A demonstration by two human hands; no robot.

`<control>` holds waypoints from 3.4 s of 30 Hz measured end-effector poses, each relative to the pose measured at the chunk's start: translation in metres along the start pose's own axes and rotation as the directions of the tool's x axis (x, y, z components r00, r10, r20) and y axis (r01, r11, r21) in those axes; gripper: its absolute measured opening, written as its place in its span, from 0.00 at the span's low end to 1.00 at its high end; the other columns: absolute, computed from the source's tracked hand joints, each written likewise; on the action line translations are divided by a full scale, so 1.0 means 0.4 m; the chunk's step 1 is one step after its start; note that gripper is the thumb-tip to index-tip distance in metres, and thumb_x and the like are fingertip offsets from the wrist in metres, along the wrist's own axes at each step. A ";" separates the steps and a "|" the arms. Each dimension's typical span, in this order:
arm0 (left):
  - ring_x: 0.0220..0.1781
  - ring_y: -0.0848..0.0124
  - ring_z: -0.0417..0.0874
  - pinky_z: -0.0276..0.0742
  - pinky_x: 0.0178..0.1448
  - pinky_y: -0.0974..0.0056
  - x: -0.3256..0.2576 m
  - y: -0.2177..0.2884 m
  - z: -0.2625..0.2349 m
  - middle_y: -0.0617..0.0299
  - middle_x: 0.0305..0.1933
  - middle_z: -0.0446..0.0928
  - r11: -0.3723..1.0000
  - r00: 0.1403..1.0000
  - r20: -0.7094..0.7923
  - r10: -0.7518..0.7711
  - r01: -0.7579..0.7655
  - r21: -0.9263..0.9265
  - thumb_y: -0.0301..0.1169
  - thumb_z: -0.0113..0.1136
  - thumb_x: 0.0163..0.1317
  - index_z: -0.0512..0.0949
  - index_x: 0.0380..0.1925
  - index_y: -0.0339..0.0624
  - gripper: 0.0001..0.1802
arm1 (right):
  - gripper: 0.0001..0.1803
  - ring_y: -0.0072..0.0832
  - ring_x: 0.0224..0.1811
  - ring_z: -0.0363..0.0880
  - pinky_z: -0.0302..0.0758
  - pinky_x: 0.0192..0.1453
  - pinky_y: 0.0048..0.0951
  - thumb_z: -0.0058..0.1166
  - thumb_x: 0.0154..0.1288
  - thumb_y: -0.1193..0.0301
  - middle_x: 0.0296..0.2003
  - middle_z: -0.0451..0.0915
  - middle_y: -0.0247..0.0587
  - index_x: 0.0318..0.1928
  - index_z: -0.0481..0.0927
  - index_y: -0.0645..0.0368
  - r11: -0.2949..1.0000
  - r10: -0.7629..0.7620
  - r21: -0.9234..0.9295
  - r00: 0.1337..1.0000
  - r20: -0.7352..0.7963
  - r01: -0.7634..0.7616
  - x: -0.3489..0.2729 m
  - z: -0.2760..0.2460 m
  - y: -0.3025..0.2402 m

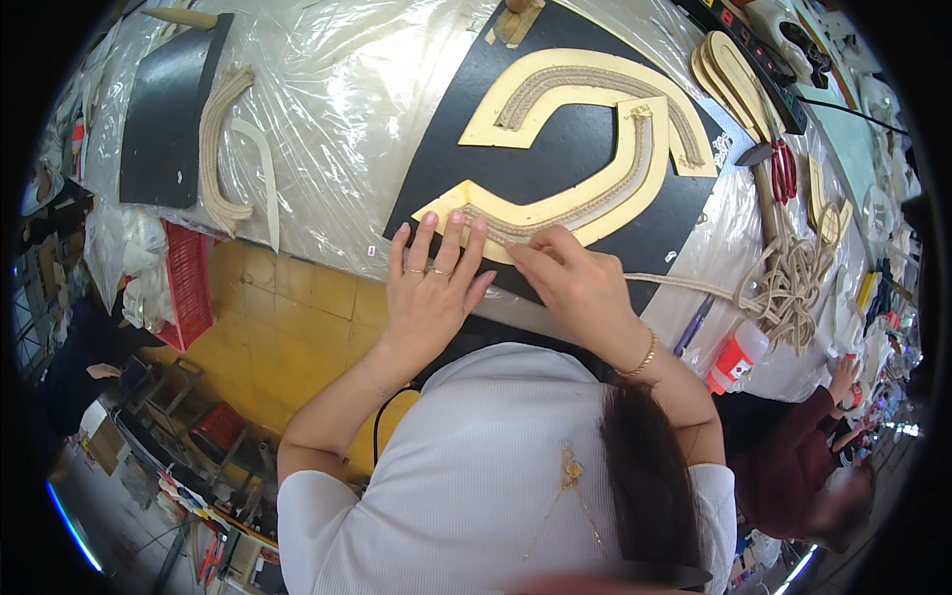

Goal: The person assembles a curved wooden component by gluing a rope into a groove, trimming excess rope, and securing it with a hammer and adhesive strips. The person uses scissors, a hammer, and a glue bottle to complete the assembly.

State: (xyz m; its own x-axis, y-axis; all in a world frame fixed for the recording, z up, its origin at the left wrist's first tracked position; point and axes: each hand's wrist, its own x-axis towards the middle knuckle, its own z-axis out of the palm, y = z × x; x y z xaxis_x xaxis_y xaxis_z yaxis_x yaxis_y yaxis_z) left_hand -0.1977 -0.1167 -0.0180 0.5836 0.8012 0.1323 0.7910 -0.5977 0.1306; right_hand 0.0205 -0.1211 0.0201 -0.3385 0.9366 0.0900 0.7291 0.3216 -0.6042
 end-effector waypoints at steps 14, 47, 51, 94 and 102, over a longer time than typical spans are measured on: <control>0.78 0.38 0.49 0.52 0.76 0.32 0.001 0.026 -0.014 0.45 0.79 0.50 0.999 0.995 0.098 0.022 -0.017 -0.049 0.59 0.67 0.55 0.69 0.69 0.81 0.39 | 0.16 0.30 0.32 0.82 0.80 0.34 0.30 0.59 0.55 0.74 0.38 0.77 0.36 0.46 0.85 0.57 0.988 -0.140 -0.051 0.988 0.071 0.144 -0.002 -0.056 0.077; 0.80 0.47 0.54 0.42 0.77 0.28 0.012 0.081 0.024 0.50 0.79 0.54 0.993 0.999 0.047 0.022 -0.016 -0.121 0.59 0.62 0.61 0.71 0.69 0.60 0.38 | 0.13 0.32 0.31 0.82 0.79 0.35 0.31 0.64 0.51 0.76 0.35 0.79 0.35 0.41 0.86 0.55 0.985 -0.170 0.005 0.985 0.036 0.170 -0.002 -0.101 0.148; 0.81 0.44 0.50 0.41 0.77 0.28 0.016 0.091 0.020 0.48 0.80 0.51 0.991 0.999 0.050 0.016 -0.010 -0.132 0.60 0.63 0.60 0.70 0.70 0.64 0.39 | 0.13 0.33 0.32 0.82 0.80 0.35 0.31 0.61 0.52 0.75 0.35 0.79 0.36 0.40 0.85 0.56 0.976 -0.216 0.005 0.975 0.055 0.216 0.002 -0.100 0.161; 0.82 0.40 0.42 0.38 0.78 0.31 0.132 0.272 0.047 0.45 0.81 0.45 0.974 0.986 0.127 0.103 -0.074 -0.215 0.53 0.68 0.59 0.65 0.72 0.44 0.45 | 0.06 0.35 0.32 0.77 0.68 0.46 0.35 0.64 0.60 0.67 0.30 0.77 0.35 0.30 0.83 0.55 0.982 0.190 0.004 0.982 0.004 -0.190 -0.047 -0.166 0.216; 0.79 0.50 0.59 0.46 0.79 0.37 0.108 0.199 0.025 0.47 0.75 0.63 0.951 0.976 0.124 0.177 -0.137 -0.278 0.44 0.68 0.60 0.67 0.70 0.34 0.42 | 0.07 0.36 0.31 0.76 0.67 0.46 0.35 0.64 0.61 0.66 0.32 0.76 0.37 0.33 0.81 0.55 0.981 0.192 -0.012 0.978 -0.085 -0.194 -0.074 -0.103 0.149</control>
State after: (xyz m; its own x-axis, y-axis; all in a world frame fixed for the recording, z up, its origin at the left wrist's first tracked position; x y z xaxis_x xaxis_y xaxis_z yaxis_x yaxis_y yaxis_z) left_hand -0.1079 -0.1295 -0.0118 0.7326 0.6800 0.0304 0.6209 -0.6859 0.3796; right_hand 0.0986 -0.1241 0.0141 -0.1404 0.9893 0.0395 0.7881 0.1358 -0.6004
